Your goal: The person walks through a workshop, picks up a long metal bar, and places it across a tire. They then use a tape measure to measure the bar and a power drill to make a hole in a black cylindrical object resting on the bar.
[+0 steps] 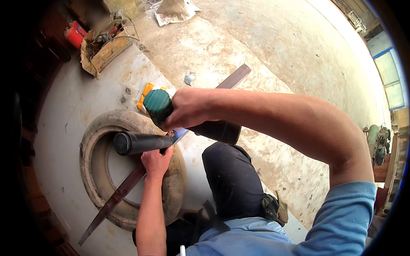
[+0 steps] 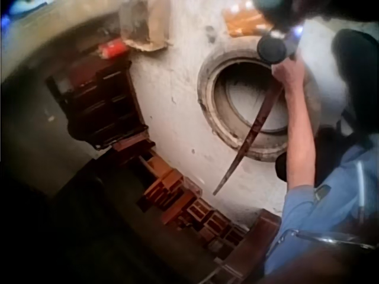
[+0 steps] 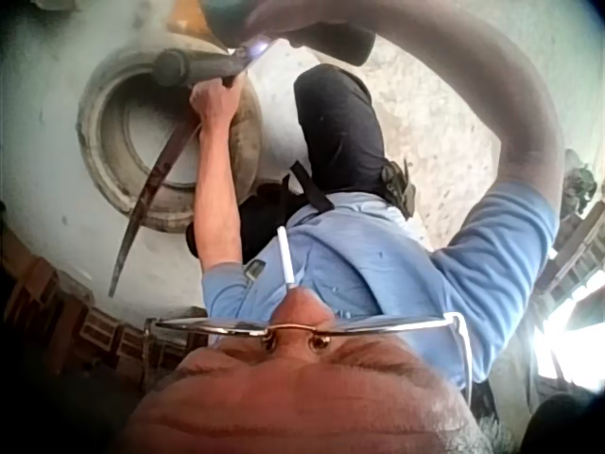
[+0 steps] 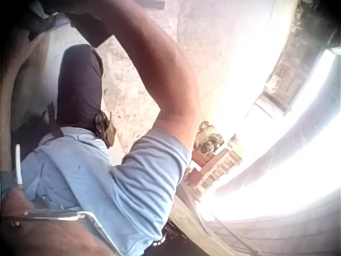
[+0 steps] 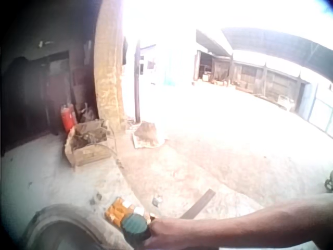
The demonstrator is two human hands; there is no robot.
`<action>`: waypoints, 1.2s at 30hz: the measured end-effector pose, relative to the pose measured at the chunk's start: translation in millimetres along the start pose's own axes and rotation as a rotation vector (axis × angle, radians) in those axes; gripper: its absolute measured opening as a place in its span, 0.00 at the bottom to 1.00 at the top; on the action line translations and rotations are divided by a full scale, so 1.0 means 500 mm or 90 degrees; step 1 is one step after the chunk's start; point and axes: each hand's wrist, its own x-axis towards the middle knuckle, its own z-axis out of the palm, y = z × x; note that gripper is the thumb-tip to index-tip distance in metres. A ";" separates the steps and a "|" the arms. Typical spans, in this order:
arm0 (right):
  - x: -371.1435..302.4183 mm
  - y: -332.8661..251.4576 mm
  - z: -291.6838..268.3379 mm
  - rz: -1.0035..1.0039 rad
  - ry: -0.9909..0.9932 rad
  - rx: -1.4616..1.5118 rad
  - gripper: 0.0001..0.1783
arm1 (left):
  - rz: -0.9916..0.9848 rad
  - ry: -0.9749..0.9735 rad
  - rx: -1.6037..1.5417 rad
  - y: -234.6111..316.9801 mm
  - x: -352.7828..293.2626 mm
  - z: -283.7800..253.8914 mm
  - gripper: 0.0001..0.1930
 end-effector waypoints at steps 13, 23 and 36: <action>0.018 0.021 0.012 -0.004 -0.011 -0.030 0.25 | 0.018 0.004 0.013 0.000 0.003 0.002 0.13; 0.034 0.014 0.027 0.015 0.006 -0.067 0.29 | 0.000 0.032 0.009 -0.012 -0.005 0.016 0.14; 0.061 0.031 0.049 0.003 0.009 -0.092 0.27 | 0.000 0.031 0.012 -0.009 -0.004 0.016 0.13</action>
